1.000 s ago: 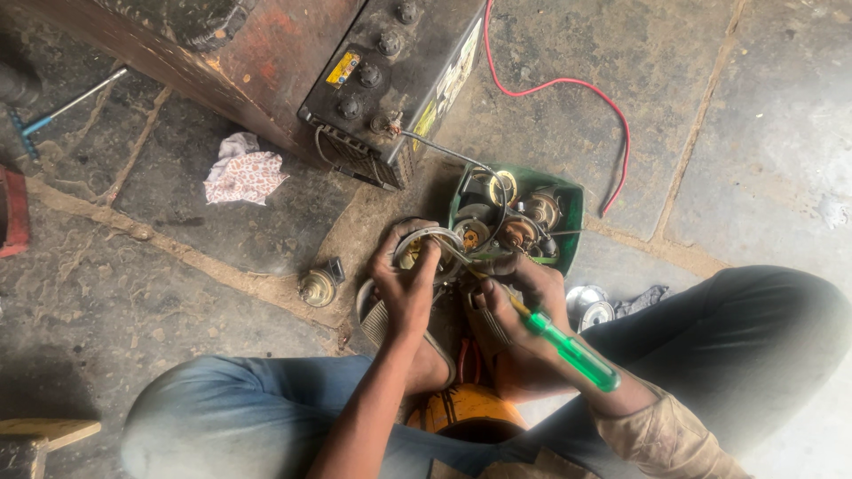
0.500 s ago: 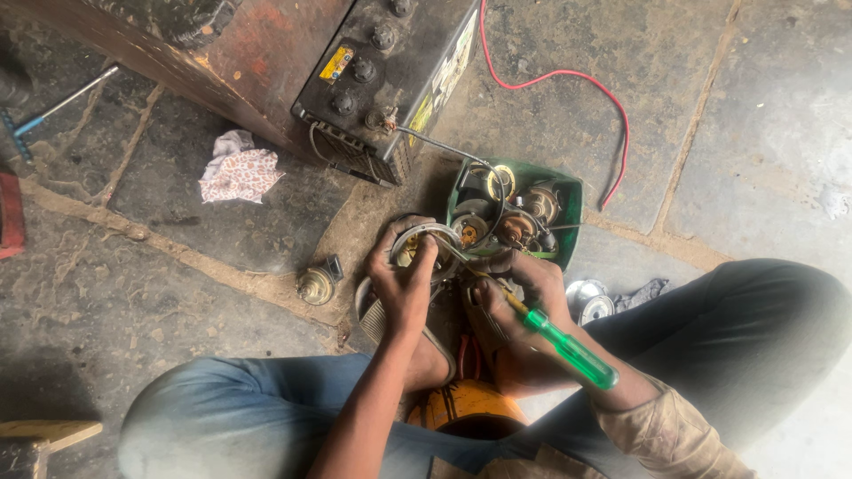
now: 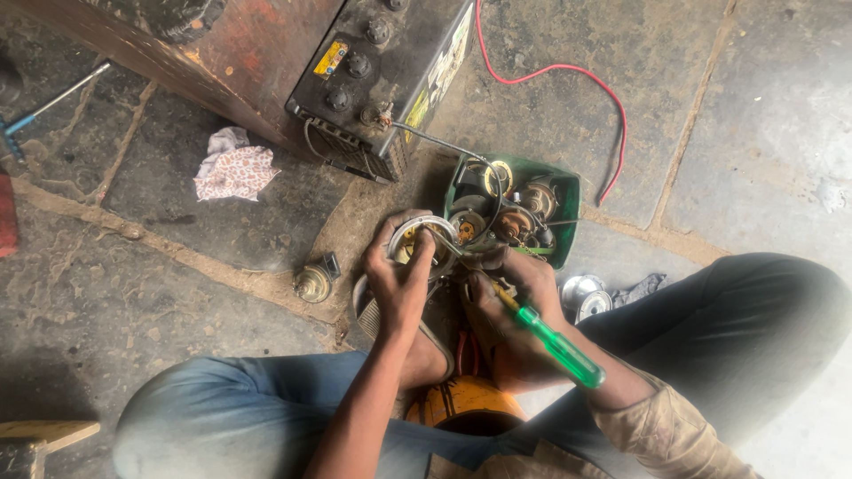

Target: The person sits on the floor and uses a screwdriver to adjust components inside a small mechanical part. They then use a sanding block to smooth the surface of the part and a small brush to clean it. The person repeatedly handles the part, applying pressure and making adjustments.

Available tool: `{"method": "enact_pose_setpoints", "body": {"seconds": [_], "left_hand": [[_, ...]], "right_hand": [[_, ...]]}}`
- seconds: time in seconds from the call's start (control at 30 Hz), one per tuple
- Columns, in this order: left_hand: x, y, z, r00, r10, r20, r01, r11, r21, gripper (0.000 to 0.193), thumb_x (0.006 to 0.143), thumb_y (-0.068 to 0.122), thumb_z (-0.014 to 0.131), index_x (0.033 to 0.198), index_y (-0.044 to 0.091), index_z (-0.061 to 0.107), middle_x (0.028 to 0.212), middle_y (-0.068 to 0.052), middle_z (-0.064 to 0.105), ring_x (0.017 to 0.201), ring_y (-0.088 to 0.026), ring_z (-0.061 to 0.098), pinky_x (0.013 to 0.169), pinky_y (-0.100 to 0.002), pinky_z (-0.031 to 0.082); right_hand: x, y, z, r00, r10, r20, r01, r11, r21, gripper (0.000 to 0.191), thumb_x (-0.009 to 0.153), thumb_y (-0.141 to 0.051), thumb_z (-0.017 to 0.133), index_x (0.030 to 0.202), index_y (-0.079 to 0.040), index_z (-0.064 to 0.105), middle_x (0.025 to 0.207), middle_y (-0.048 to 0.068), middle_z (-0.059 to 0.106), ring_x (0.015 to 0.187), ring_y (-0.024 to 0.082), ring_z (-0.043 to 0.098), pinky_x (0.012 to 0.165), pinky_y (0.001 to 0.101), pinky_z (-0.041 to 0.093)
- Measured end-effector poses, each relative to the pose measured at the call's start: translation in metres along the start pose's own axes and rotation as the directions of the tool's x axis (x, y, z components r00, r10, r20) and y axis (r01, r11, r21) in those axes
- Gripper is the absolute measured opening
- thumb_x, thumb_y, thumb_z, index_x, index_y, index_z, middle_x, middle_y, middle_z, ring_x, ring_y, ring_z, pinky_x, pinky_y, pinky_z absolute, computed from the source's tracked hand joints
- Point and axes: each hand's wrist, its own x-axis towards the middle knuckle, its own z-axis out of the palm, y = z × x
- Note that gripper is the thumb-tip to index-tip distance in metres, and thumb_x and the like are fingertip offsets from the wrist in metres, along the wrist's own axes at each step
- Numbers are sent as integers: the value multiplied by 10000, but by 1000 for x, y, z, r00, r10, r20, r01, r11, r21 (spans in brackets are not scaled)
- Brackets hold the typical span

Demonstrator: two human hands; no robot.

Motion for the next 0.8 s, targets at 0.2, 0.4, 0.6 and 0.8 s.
{"method": "enact_pose_setpoints", "body": {"seconds": [0.2, 0.4, 0.6, 0.8], "left_hand": [[0, -1, -1, 998, 58, 13, -58, 996, 71, 250, 937, 80, 672, 1184, 50, 701, 1123, -123, 754, 1042, -204, 739, 975, -391, 598], [-2, -12, 0, 995, 101, 0, -100, 986, 132, 231, 950, 112, 687, 1172, 51, 705, 1055, -143, 768, 941, -219, 771, 885, -387, 656], [-6, -19, 3, 979, 201, 33, -203, 950, 238, 270, 972, 130, 677, 1226, 36, 677, 1101, -175, 762, 987, -239, 779, 900, -401, 650], [-4, -10, 4, 1000, -9, 19, 7, 998, 67, 263, 931, 157, 681, 1174, 58, 696, 1063, -147, 760, 910, -217, 768, 827, -381, 667]], "right_hand": [[-7, 3, 16, 970, 228, -90, -211, 964, 161, 130, 970, -88, 667, 1093, -45, 673, 905, 30, 695, 754, 84, 640, 675, 261, 542], [-11, -3, 26, 926, 359, -119, -287, 871, 400, 91, 1019, -78, 625, 1091, -24, 644, 973, 34, 679, 873, 60, 596, 784, 230, 515], [-5, -13, 37, 927, 344, -148, -218, 818, 533, 51, 1013, -41, 636, 1029, -27, 589, 1015, 38, 684, 894, 91, 644, 827, 249, 555], [-11, -22, 35, 910, 364, -200, -245, 859, 450, 125, 1003, -34, 573, 1117, -1, 612, 1063, 61, 683, 978, 91, 615, 916, 247, 505]]}}
